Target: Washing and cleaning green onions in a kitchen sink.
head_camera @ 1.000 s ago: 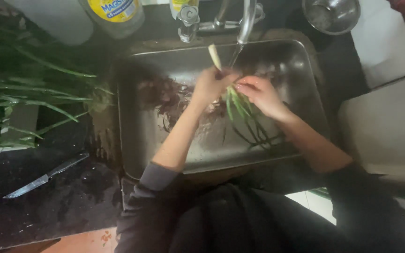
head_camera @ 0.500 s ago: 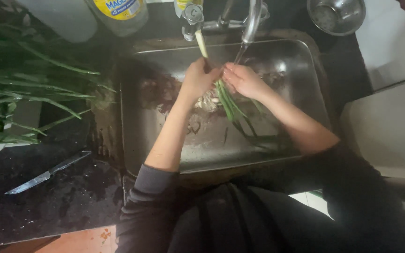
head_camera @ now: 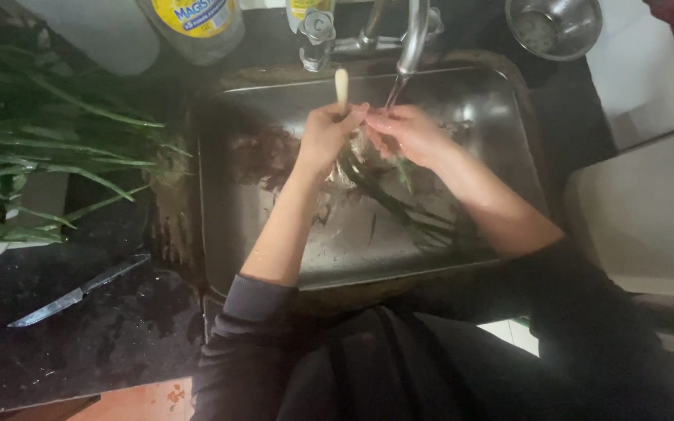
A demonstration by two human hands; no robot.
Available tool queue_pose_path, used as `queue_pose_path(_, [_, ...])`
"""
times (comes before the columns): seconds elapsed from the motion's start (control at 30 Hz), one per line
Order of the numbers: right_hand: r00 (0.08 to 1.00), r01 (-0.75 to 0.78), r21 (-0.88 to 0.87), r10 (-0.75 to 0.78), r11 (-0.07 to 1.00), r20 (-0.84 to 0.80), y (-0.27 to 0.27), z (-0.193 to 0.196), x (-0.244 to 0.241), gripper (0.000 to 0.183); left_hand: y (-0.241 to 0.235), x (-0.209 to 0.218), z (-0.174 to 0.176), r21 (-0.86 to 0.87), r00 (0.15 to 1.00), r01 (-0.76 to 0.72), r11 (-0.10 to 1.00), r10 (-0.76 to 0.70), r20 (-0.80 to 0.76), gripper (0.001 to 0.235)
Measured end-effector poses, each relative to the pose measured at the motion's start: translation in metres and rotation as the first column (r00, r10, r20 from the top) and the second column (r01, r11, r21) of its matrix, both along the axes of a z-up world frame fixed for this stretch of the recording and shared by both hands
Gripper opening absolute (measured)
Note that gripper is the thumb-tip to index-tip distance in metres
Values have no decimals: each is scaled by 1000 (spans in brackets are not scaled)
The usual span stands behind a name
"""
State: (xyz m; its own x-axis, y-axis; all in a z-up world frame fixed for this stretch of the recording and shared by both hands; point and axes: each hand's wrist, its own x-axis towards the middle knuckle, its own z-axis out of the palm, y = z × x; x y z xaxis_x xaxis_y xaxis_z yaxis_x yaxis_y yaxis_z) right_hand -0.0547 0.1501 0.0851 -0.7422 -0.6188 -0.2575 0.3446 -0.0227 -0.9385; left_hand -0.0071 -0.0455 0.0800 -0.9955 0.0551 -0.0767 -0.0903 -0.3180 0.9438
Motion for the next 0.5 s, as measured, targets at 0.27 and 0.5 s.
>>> queue_pose_path(0.27, [994,-88,23,86,996,69,1,-5,-4,22,-27,-7,8,-606,907,-417,678,349,-234,32])
queue_pose_path(0.5, [985,-148,58,141,987,99,59,-20,-29,23,-144,-18,-34,-509,749,-618,599,645,-150,35])
